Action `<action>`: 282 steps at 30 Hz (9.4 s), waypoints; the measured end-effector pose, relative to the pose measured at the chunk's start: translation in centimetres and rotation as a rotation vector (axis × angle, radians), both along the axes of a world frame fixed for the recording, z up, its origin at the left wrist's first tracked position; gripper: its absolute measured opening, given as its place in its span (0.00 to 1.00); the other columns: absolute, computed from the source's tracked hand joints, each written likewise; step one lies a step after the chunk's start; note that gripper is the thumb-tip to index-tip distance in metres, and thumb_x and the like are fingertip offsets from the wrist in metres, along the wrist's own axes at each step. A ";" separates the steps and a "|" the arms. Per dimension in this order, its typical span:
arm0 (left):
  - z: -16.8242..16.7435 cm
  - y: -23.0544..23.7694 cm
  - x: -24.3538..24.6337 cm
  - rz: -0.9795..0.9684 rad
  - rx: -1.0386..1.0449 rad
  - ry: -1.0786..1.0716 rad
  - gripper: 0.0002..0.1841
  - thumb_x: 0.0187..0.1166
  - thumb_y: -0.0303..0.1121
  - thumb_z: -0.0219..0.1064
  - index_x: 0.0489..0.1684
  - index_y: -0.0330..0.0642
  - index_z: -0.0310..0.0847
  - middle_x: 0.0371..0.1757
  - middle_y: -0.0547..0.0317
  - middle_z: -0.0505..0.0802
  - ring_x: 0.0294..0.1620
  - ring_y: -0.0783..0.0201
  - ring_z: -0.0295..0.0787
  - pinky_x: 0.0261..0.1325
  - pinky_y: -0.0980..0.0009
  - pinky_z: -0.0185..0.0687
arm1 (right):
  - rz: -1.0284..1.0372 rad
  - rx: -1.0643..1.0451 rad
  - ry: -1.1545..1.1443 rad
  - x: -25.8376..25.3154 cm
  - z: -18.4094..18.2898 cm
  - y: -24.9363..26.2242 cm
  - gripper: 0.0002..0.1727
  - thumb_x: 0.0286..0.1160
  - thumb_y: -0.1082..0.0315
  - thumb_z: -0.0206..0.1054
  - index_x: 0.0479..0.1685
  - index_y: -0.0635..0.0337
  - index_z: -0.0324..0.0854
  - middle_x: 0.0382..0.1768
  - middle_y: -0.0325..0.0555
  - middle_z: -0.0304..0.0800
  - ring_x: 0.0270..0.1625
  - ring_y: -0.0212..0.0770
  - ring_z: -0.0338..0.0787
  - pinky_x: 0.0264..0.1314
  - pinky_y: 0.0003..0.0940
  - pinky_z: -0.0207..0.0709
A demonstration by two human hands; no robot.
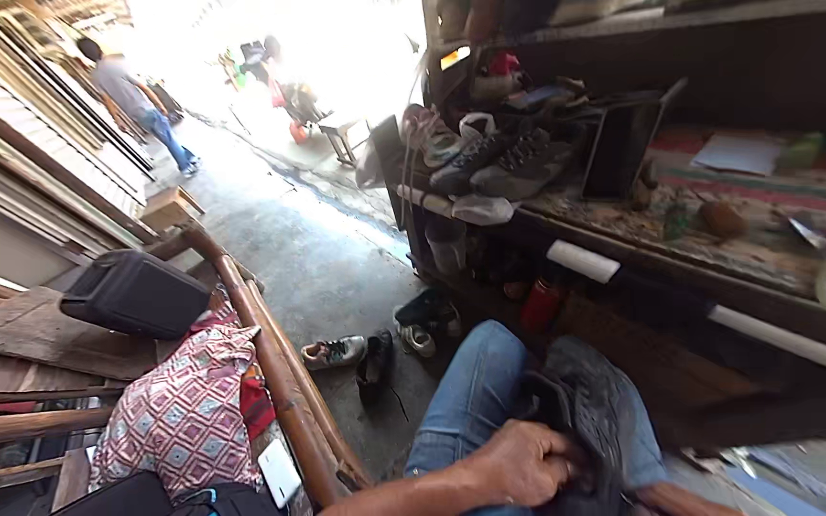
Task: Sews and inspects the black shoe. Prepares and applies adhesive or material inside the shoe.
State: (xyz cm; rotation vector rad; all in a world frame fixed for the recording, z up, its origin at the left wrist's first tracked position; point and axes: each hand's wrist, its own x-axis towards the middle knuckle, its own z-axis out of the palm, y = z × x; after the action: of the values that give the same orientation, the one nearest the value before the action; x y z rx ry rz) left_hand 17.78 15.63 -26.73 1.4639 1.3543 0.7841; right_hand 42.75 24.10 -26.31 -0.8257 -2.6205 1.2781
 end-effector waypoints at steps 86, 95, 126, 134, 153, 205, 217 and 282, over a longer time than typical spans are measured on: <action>-1.6 -1.7 -1.9 0.045 -0.025 0.242 0.07 0.77 0.39 0.70 0.39 0.51 0.93 0.42 0.68 0.91 0.40 0.77 0.86 0.46 0.71 0.84 | -0.687 0.019 -0.123 6.4 -0.4 -2.2 0.09 0.77 0.61 0.71 0.39 0.57 0.88 0.54 0.50 0.84 0.43 0.42 0.87 0.40 0.43 0.83; -0.6 -2.5 -11.9 0.388 0.129 0.619 0.27 0.85 0.51 0.64 0.24 0.32 0.81 0.30 0.46 0.85 0.34 0.54 0.84 0.40 0.50 0.80 | -0.386 -0.183 0.030 -2.0 -2.6 -2.7 0.25 0.64 0.35 0.77 0.32 0.48 0.85 0.19 0.31 0.80 0.22 0.30 0.78 0.26 0.36 0.74; 0.2 -2.6 -10.0 0.162 -0.230 -0.478 0.25 0.79 0.62 0.64 0.61 0.54 0.88 0.36 0.70 0.90 0.36 0.70 0.89 0.47 0.67 0.92 | -0.415 -0.316 0.169 -1.3 -3.2 -2.3 0.22 0.61 0.50 0.85 0.43 0.56 0.86 0.29 0.38 0.84 0.28 0.32 0.81 0.31 0.31 0.77; 0.7 -0.6 -0.2 0.180 -0.367 -0.375 0.18 0.66 0.32 0.81 0.51 0.38 0.83 0.41 0.58 0.95 0.44 0.67 0.94 0.53 0.68 0.93 | -0.609 -0.227 0.308 -0.2 -3.6 -5.0 0.23 0.71 0.73 0.68 0.68 0.60 0.81 0.62 0.48 0.79 0.44 0.34 0.84 0.41 0.29 0.84; -0.6 -1.5 -1.5 0.213 -0.361 -0.543 0.09 0.71 0.24 0.73 0.46 0.38 0.86 0.43 0.54 0.96 0.46 0.65 0.95 0.56 0.66 0.92 | -0.276 0.042 0.201 -1.9 -1.0 -4.3 0.17 0.85 0.63 0.63 0.64 0.57 0.90 0.41 0.38 0.90 0.44 0.29 0.88 0.47 0.26 0.83; 2.4 -3.7 -4.3 0.198 0.308 0.390 0.17 0.87 0.37 0.60 0.64 0.38 0.86 0.63 0.47 0.89 0.58 0.60 0.89 0.58 0.61 0.89 | -0.026 -0.061 0.156 0.8 -1.0 1.2 0.11 0.76 0.69 0.62 0.38 0.59 0.92 0.32 0.33 0.89 0.34 0.23 0.84 0.36 0.20 0.80; 1.4 -1.7 -0.6 -0.028 0.382 0.445 0.11 0.81 0.38 0.64 0.32 0.47 0.91 0.40 0.60 0.87 0.51 0.56 0.82 0.55 0.55 0.76 | -0.075 -0.005 -0.099 -0.1 0.7 0.8 0.08 0.77 0.65 0.62 0.43 0.49 0.87 0.29 0.29 0.85 0.28 0.24 0.82 0.30 0.27 0.78; -2.5 -1.9 -1.9 0.055 0.093 0.158 0.09 0.78 0.29 0.63 0.39 0.48 0.91 0.36 0.71 0.92 0.38 0.84 0.86 0.44 0.81 0.83 | -0.311 -0.059 0.131 -1.0 -1.0 -0.3 0.12 0.77 0.64 0.69 0.53 0.57 0.90 0.49 0.43 0.85 0.45 0.32 0.84 0.46 0.27 0.80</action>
State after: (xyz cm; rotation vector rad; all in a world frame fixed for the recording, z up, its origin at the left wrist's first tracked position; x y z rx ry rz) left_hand 15.91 13.73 -29.18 1.5946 1.4987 0.7887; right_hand 41.71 23.77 -27.27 -1.0694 -2.2547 1.2777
